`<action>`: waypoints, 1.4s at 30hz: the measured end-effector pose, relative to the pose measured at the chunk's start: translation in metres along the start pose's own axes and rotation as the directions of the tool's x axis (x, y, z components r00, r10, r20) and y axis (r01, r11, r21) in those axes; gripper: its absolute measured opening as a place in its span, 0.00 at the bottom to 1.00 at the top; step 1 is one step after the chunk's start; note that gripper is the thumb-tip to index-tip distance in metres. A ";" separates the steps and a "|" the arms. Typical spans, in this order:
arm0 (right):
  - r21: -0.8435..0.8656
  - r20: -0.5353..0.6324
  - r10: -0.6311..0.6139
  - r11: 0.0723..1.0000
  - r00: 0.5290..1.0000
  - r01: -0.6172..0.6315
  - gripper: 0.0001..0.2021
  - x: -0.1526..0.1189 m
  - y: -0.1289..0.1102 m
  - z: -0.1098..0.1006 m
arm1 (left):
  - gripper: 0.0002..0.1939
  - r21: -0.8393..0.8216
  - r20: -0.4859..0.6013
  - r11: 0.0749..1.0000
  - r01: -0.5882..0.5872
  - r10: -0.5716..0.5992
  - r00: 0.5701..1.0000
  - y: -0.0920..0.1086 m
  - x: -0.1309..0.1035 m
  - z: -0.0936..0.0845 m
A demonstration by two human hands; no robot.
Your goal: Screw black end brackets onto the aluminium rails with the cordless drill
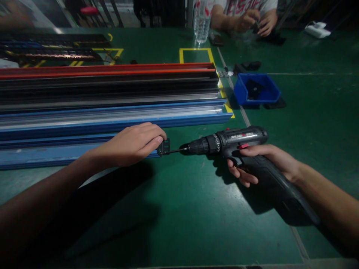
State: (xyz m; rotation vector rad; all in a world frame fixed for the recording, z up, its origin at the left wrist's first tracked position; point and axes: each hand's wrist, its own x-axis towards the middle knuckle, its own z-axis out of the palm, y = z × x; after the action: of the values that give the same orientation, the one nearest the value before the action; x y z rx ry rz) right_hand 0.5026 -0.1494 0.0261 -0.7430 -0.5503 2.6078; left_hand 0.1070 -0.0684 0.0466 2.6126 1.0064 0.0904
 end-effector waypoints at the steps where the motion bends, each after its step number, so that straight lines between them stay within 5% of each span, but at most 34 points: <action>1: 0.003 0.001 0.000 1.000 1.000 0.000 0.18 0.000 0.000 0.000 | 0.25 -0.002 -0.002 1.000 -0.004 0.004 1.000 0.000 0.000 0.000; 42: -0.045 -0.048 -0.021 0.999 0.999 0.019 0.18 0.001 0.001 -0.001 | 0.26 -0.005 -0.009 1.000 -0.013 0.013 1.000 0.000 -0.002 0.000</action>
State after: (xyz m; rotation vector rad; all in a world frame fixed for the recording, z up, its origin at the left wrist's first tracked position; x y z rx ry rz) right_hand 0.5017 -0.1499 0.0243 -0.8088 -0.6003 2.5597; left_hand 0.1057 -0.0700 0.0466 2.6162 0.9917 0.1083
